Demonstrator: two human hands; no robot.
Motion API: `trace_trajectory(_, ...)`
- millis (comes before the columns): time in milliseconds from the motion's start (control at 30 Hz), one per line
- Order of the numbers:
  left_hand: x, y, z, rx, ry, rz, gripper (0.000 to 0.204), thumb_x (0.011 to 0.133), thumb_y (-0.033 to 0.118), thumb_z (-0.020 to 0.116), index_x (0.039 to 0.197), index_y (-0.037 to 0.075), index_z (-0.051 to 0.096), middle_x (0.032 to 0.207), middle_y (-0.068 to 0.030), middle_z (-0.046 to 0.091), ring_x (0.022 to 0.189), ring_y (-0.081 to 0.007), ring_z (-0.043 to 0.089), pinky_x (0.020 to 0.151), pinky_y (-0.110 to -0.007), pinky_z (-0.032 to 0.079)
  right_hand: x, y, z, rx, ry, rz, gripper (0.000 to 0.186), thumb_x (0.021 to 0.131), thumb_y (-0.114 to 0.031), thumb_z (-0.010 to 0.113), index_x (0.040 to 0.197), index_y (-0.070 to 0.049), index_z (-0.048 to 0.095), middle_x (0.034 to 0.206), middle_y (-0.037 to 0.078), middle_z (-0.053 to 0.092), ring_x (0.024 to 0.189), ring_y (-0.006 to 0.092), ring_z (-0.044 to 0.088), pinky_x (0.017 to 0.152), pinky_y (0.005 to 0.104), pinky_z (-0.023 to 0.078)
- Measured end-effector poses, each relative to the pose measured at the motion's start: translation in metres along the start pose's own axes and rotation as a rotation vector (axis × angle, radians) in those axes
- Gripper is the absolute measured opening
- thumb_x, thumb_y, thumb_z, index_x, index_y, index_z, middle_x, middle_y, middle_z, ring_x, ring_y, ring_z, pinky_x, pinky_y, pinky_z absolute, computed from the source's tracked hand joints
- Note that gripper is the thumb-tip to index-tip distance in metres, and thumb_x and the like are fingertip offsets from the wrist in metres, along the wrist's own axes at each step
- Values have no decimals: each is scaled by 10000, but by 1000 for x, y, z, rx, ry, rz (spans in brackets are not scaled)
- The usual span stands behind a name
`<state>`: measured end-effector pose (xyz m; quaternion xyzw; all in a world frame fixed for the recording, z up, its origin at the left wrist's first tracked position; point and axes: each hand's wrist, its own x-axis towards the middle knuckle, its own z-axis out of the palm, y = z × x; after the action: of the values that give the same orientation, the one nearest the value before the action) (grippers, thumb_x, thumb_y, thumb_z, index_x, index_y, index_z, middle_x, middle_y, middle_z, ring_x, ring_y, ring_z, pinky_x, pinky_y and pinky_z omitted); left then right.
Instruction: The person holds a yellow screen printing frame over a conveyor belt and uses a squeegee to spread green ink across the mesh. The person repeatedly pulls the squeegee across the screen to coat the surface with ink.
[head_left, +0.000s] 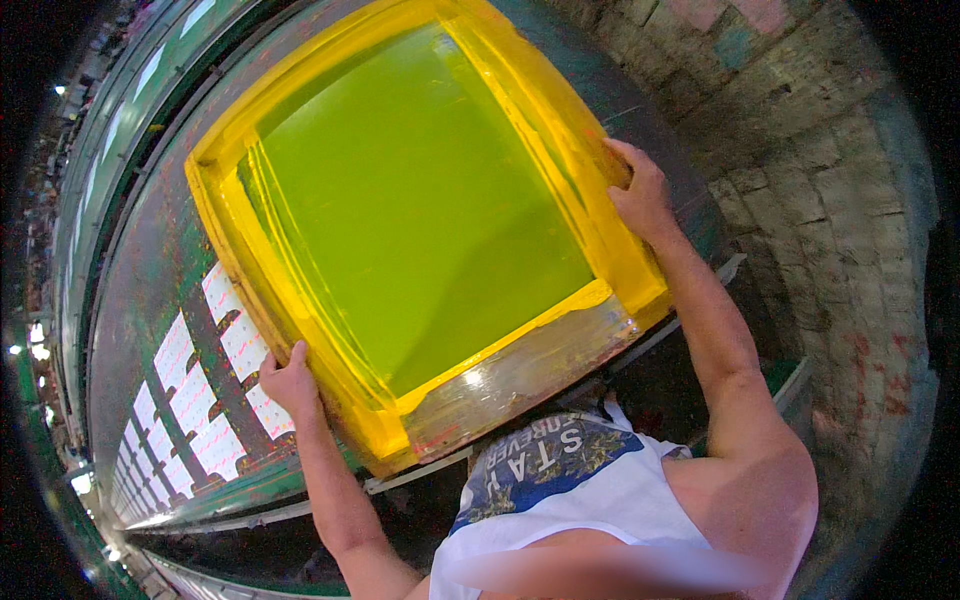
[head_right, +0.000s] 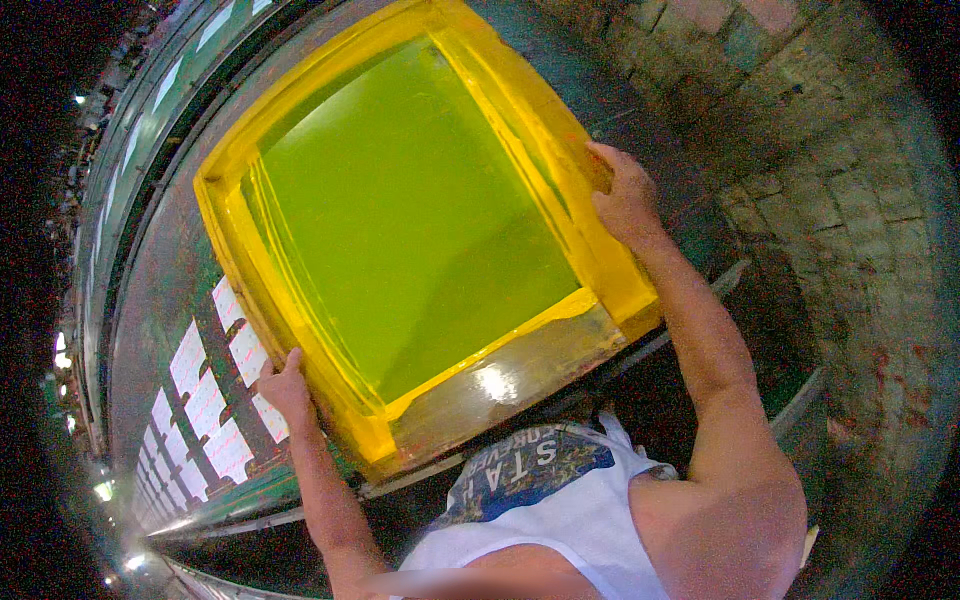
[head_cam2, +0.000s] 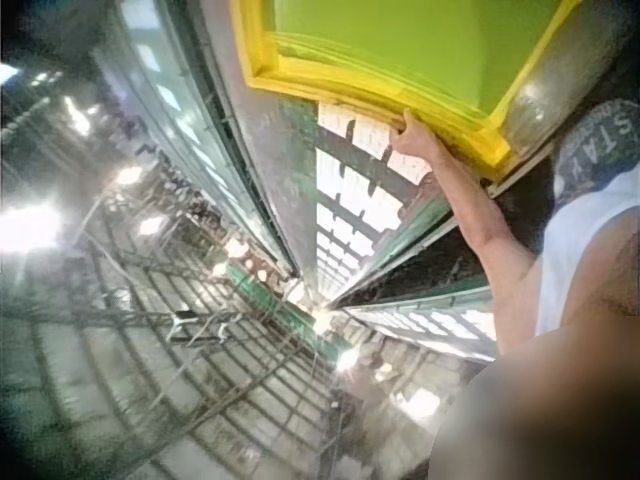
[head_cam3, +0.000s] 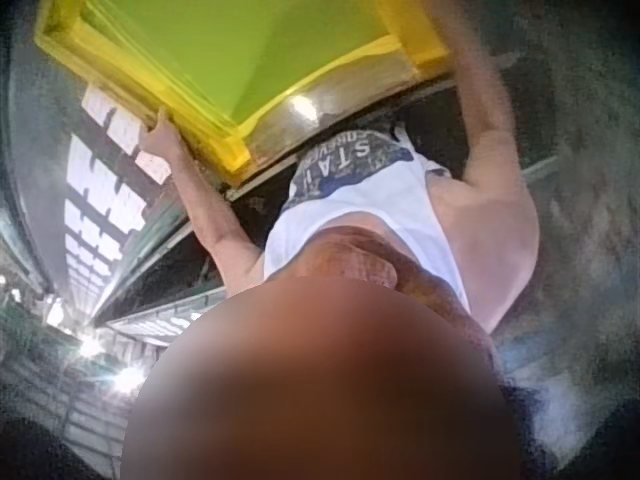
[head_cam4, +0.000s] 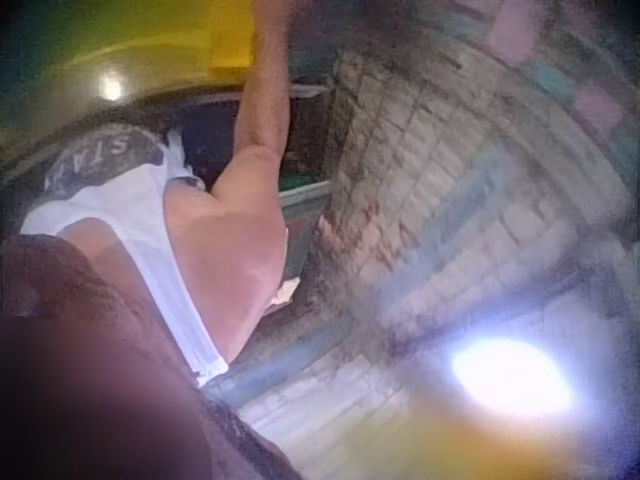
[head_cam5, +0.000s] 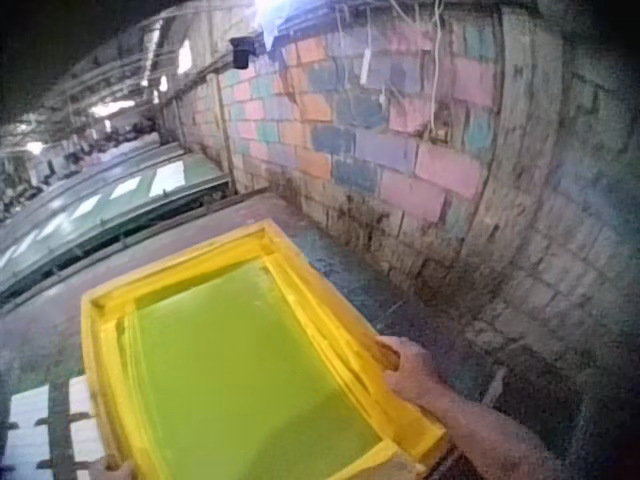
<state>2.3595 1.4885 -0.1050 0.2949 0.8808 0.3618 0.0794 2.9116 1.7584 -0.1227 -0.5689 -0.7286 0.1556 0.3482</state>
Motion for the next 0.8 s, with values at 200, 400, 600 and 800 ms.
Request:
trace_trajectory(200, -9, -16, 23, -174, 37, 0, 285, 870, 89, 856, 1114, -48, 809, 1054, -136, 766, 909, -243, 722, 849, -401, 576, -3, 15, -2, 55, 22, -24, 724, 786, 91, 688, 1486, -91, 660, 1426, 182, 719, 1359, 344, 676, 1192, 434, 513)
trace_trajectory(400, -11, -20, 26, -91, 18, 27, 270, 862, 104, 877, 1085, -33, 811, 992, -100, 761, 885, -221, 705, 817, -391, 563, -4, 14, -4, 76, 38, -7, 727, 761, 77, 705, 1470, -78, 663, 1432, 189, 720, 1358, 373, 674, 1198, 445, 512)
trace_trajectory(600, -11, -17, 30, -171, 15, 43, 273, 868, 101, 855, 1089, -50, 804, 1003, -120, 792, 887, -219, 728, 842, -380, 577, 2, 15, -7, 34, 24, -7, 737, 764, 73, 709, 1481, -90, 661, 1450, 183, 716, 1374, 379, 666, 1207, 443, 506)
trace_trajectory(800, -12, -9, 30, -148, -3, 21, 294, 878, 112, 832, 1113, -62, 805, 1016, -131, 805, 905, -227, 747, 854, -385, 589, 6, 11, -11, 9, 6, -3, 732, 776, 66, 708, 1487, -101, 657, 1458, 185, 709, 1378, 383, 661, 1210, 452, 502)
